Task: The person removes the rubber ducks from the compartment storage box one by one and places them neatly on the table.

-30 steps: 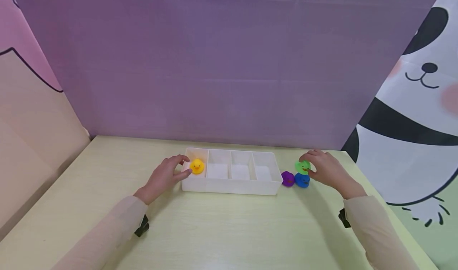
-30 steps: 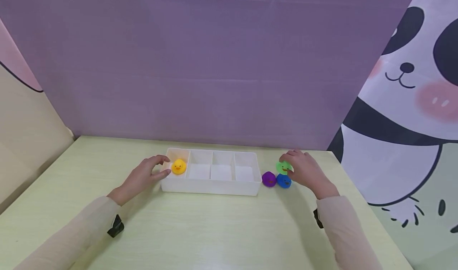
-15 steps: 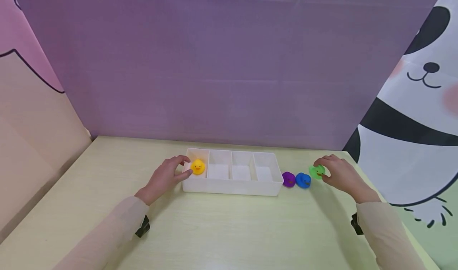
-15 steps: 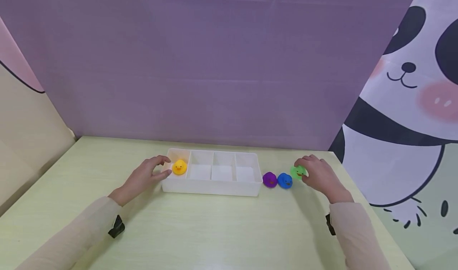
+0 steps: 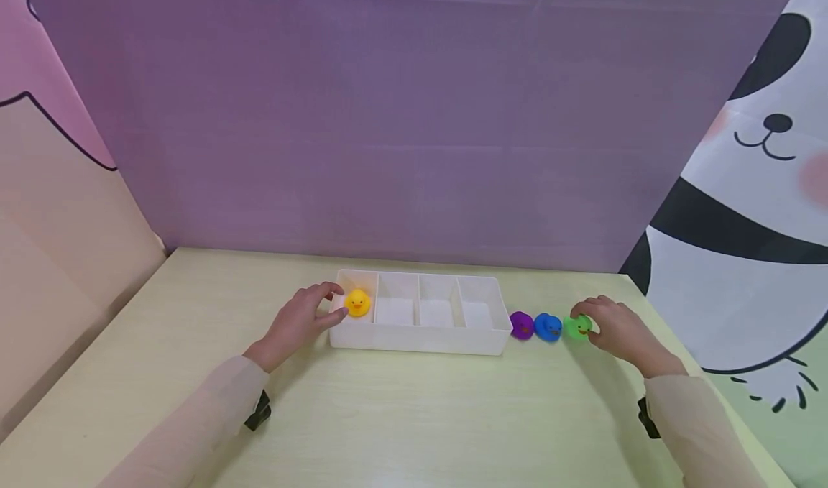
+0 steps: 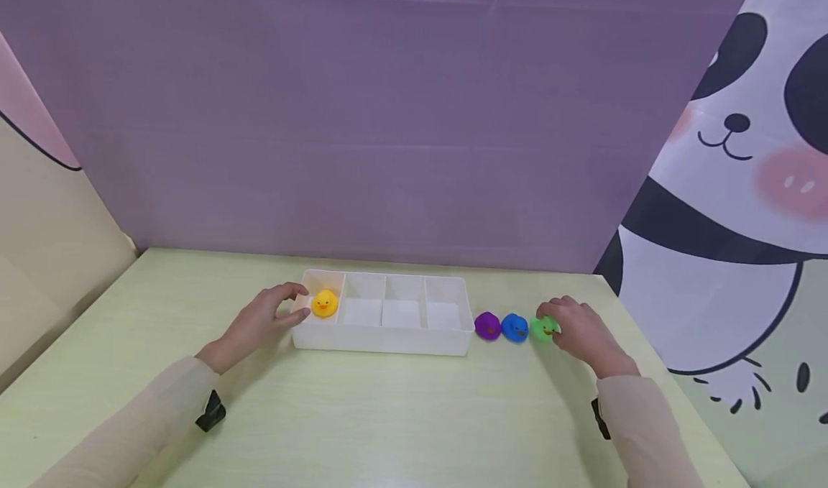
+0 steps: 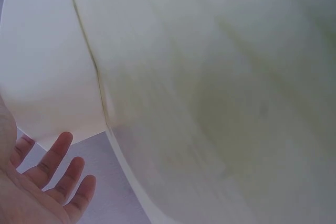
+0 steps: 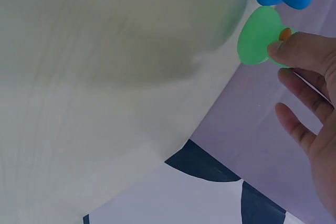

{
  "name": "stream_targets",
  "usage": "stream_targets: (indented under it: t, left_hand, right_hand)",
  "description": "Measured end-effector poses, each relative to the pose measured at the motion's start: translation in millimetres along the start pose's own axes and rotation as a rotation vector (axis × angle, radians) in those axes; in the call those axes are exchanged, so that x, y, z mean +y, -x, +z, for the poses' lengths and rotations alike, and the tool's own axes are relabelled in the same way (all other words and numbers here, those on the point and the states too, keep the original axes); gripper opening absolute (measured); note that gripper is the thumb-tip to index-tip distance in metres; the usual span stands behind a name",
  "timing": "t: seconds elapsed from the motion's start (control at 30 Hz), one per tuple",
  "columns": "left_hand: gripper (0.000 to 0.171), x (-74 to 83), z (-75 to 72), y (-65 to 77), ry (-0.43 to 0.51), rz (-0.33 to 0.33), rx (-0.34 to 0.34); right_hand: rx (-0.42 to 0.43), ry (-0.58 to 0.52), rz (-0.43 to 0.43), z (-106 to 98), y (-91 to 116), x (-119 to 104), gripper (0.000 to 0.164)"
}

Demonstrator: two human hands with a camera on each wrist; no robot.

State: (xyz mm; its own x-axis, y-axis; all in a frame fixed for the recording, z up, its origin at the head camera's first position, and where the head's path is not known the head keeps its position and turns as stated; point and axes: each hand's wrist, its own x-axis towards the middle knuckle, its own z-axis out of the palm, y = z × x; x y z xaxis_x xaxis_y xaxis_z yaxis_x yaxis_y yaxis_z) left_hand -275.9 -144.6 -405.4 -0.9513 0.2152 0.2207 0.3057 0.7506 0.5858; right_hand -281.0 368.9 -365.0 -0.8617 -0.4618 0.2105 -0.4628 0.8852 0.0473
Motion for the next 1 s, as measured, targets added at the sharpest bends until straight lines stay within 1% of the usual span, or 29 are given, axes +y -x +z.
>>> stream_targets:
  t: [0.23, 0.7, 1.0]
  left_hand:
    - [0.04, -0.4, 0.7, 1.0, 0.005, 0.004, 0.0]
    - [0.04, -0.9, 0.9, 1.0, -0.001, 0.011, 0.014]
    - [0.039, -1.8, 1.0, 0.6, -0.002, 0.017, 0.017]
  right_hand:
    - [-0.024, -0.018, 0.014, 6.6, 3.0, 0.3, 0.034]
    - [-0.041, -0.035, 0.03, 10.5, 1.7, 5.0, 0.035]
    - [-0.039, -0.037, 0.03, 11.6, 0.8, 7.2, 0.035]
